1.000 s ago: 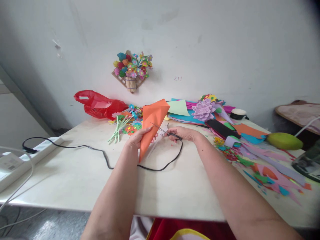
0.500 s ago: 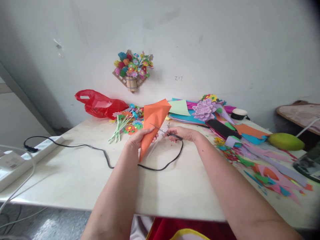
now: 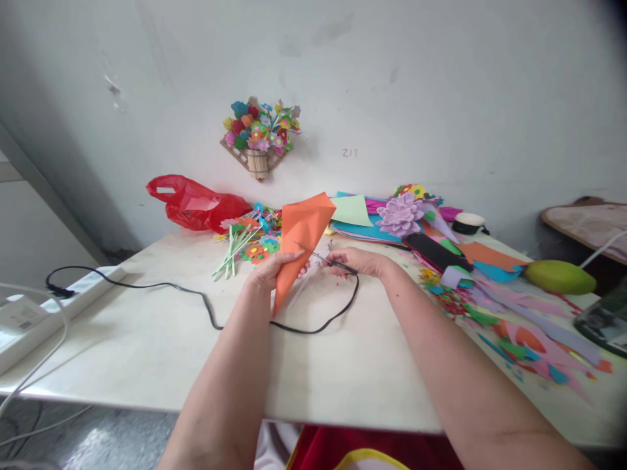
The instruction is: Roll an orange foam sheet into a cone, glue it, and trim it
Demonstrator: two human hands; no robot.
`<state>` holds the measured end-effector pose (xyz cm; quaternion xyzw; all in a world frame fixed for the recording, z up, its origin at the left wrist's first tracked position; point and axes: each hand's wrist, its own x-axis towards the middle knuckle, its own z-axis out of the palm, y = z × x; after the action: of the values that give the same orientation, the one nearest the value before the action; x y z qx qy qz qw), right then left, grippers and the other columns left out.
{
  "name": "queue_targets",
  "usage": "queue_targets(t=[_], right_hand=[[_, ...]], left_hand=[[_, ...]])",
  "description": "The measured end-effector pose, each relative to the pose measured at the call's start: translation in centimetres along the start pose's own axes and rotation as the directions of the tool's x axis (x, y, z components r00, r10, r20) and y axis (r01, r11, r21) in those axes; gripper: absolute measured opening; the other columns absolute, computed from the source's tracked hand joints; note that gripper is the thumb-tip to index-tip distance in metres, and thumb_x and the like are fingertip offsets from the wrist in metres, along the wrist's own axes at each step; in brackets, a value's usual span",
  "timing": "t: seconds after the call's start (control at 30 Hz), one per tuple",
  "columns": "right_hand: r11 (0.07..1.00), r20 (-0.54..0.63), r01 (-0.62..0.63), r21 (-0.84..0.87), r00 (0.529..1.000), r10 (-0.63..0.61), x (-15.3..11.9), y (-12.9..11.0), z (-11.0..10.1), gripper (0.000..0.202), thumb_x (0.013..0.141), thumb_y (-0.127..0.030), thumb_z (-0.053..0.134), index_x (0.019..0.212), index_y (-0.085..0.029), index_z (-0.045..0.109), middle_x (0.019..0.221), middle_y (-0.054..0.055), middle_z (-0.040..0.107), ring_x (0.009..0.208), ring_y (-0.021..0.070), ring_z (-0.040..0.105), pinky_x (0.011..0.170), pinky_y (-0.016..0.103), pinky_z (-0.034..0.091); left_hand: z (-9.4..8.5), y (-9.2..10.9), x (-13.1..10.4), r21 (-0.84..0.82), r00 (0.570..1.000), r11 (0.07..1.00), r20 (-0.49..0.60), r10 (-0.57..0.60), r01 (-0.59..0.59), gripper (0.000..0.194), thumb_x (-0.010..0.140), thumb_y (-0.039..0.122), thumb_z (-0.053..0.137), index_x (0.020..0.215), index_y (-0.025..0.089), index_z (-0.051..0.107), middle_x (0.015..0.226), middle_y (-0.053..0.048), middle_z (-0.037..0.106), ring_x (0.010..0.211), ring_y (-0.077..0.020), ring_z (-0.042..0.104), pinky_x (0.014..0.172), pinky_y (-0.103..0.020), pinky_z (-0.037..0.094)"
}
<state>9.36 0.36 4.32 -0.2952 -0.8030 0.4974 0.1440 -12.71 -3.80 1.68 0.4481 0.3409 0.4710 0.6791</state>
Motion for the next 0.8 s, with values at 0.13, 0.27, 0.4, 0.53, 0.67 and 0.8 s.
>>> queue_targets(t=[0.13, 0.27, 0.4, 0.53, 0.67, 0.8], right_hand=[[0.999, -0.013, -0.007, 0.032, 1.0, 0.008, 0.04, 0.16, 0.03, 0.035, 0.066, -0.035, 0.065, 0.09, -0.012, 0.057, 0.064, -0.003, 0.051, 0.049, 0.0051, 0.043, 0.047, 0.019, 0.036], [1.0, -0.024, 0.012, 0.018, 1.0, -0.012, 0.18, 0.6, -0.07, 0.036, 0.066, -0.036, 0.064, 0.092, -0.012, 0.057, 0.062, -0.004, 0.051, 0.047, 0.0045, 0.041, 0.046, 0.019, 0.035], [1.0, -0.026, 0.02, -0.003, 0.999, -0.02, 0.28, 0.84, -0.12, 0.035, 0.067, -0.036, 0.063, 0.092, -0.011, 0.058, 0.062, -0.004, 0.051, 0.046, 0.004, 0.039, 0.045, 0.019, 0.033], [1.0, -0.035, 0.02, 0.002, 0.999, -0.02, 0.2, 0.67, -0.06, 0.035, 0.066, -0.036, 0.064, 0.091, -0.012, 0.058, 0.059, -0.005, 0.049, 0.046, 0.0042, 0.039, 0.045, 0.019, 0.034], [1.0, -0.041, 0.006, 0.004, 0.999, -0.006, 0.07, 0.37, -0.04, 0.035, 0.066, -0.035, 0.065, 0.09, -0.012, 0.059, 0.058, -0.005, 0.049, 0.046, 0.0045, 0.04, 0.046, 0.019, 0.035], [1.0, -0.019, 0.01, 0.024, 1.0, -0.01, 0.12, 0.47, -0.14, 0.033, 0.065, -0.035, 0.065, 0.089, -0.012, 0.059, 0.061, -0.004, 0.05, 0.048, 0.005, 0.043, 0.045, 0.019, 0.036]], left_hand=[[0.06, 0.08, -0.02, 0.002, 1.0, 1.0, -0.008, -0.002, 0.002, 0.021, 0.071, 0.021, 0.059, 0.086, 0.007, 0.059, 0.071, -0.009, 0.062, 0.059, -0.0139, 0.058, 0.051, -0.022, 0.048], [-0.04, 0.08, 0.02, -0.001, 1.0, 1.0, -0.003, 0.003, -0.003, 0.022, 0.071, 0.021, 0.06, 0.088, 0.007, 0.059, 0.071, -0.01, 0.062, 0.059, -0.0143, 0.059, 0.051, -0.023, 0.049], [-0.05, 0.08, 0.02, -0.016, 1.0, 1.0, 0.002, 0.004, -0.004, 0.023, 0.071, 0.02, 0.06, 0.089, 0.007, 0.059, 0.071, -0.01, 0.063, 0.059, -0.0147, 0.059, 0.051, -0.023, 0.049], [-0.09, 0.08, 0.01, -0.011, 1.0, 1.0, 0.0, 0.004, -0.004, 0.023, 0.071, 0.02, 0.06, 0.089, 0.006, 0.059, 0.072, -0.01, 0.063, 0.06, -0.015, 0.059, 0.051, -0.023, 0.049], [-0.14, 0.09, 0.02, -0.01, 1.0, 1.0, -0.005, 0.0, 0.0, 0.023, 0.072, 0.02, 0.058, 0.09, 0.006, 0.059, 0.072, -0.01, 0.063, 0.06, -0.0152, 0.059, 0.051, -0.023, 0.049], [0.02, 0.12, -0.02, -0.01, 1.0, 1.0, -0.002, -0.014, 0.014, 0.021, 0.072, 0.02, 0.057, 0.087, 0.006, 0.059, 0.07, -0.01, 0.063, 0.059, -0.0149, 0.059, 0.051, -0.023, 0.048]])
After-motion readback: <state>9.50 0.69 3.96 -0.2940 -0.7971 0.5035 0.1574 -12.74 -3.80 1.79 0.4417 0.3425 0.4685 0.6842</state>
